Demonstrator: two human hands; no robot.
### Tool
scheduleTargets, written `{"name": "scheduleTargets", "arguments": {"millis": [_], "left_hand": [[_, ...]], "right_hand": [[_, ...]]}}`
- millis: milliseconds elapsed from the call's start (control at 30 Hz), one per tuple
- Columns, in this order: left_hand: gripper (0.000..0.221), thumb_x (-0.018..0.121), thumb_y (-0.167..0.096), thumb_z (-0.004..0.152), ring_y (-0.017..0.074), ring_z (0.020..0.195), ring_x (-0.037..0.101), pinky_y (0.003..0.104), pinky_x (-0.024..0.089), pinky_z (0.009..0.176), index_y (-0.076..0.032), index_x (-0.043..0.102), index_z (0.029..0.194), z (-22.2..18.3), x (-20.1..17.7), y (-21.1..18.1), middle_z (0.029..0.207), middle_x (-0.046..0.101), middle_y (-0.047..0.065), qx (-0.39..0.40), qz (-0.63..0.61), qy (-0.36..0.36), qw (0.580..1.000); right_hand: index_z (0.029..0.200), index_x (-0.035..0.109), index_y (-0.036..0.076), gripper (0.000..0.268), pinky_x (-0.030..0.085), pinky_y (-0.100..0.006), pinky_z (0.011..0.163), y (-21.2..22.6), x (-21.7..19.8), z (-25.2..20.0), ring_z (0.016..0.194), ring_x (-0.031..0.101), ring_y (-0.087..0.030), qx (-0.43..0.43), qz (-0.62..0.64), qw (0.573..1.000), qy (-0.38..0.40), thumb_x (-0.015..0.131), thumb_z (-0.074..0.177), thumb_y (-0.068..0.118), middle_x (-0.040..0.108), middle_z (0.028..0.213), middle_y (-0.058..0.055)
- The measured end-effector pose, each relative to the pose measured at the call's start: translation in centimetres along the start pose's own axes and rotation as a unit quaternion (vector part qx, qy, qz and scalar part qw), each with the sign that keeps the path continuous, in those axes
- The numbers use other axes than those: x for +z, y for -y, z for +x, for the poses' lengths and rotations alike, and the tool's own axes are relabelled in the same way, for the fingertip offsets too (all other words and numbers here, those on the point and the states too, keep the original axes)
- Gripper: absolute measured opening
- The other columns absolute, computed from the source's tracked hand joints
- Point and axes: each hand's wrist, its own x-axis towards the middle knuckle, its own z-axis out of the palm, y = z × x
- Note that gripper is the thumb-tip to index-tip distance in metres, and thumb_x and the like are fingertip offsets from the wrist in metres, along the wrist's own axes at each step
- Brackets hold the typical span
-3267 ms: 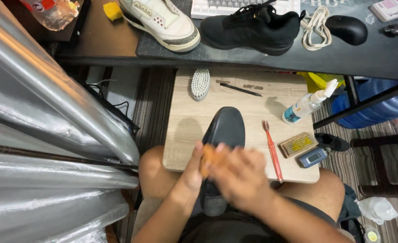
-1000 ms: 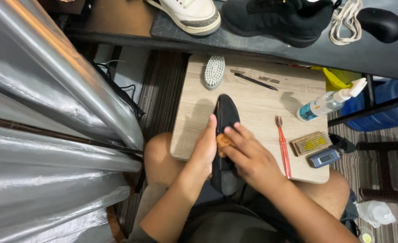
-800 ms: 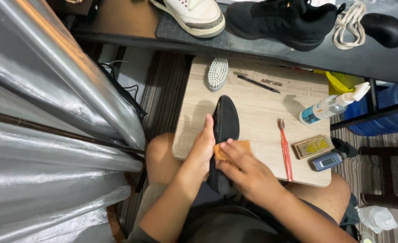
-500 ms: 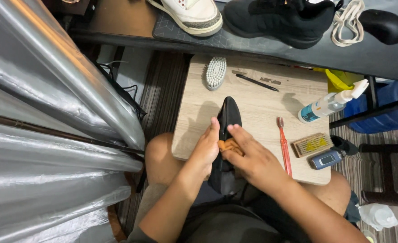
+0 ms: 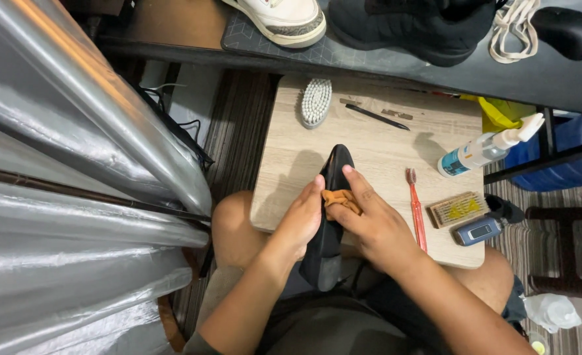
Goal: The person cleans the sole and side of a black shoe by applying a spray, scrubbing it with a toothbrush and a larger brush, and wiping it with a cloth.
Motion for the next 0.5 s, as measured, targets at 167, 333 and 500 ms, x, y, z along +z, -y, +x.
{"name": "scheduleTargets", "arguments": {"millis": [167,333,500], "left_hand": [[0.063,0.037,-0.048,0.109,0.0359,0.144,0.044,0.053,0.029,0.121,-0.001,0.052,0.147,-0.6,0.4,0.4,0.15,0.052,0.026,0.017,0.088,0.032,0.995],[0.058,0.046,-0.043,0.109,0.0347,0.137,0.052,0.051,0.04,0.114,0.0,0.05,0.147,-1.0,0.7,2.9,0.141,0.059,0.026,0.046,0.077,0.066,0.994],[0.051,0.052,-0.041,0.107,0.0216,0.128,0.054,0.042,0.047,0.108,-0.007,0.053,0.145,-0.3,0.3,4.8,0.133,0.064,0.015,0.09,0.045,0.096,0.99]], "right_hand": [[0.121,0.07,0.024,0.035,0.057,-0.05,0.085,-0.8,-1.0,0.9,0.121,0.063,-0.044,0.047,-0.047,0.998,-0.01,0.061,0.093,0.004,0.046,0.158,-0.025],[0.115,0.072,0.026,0.034,0.059,-0.048,0.087,-3.5,-1.5,1.8,0.115,0.067,-0.041,0.077,-0.062,0.994,-0.045,0.061,0.093,0.002,0.053,0.156,-0.018],[0.108,0.078,0.016,0.027,0.059,-0.044,0.094,-5.0,-1.7,2.6,0.117,0.07,-0.037,0.107,0.039,0.986,-0.123,0.059,0.1,-0.002,0.069,0.136,-0.016]]}}
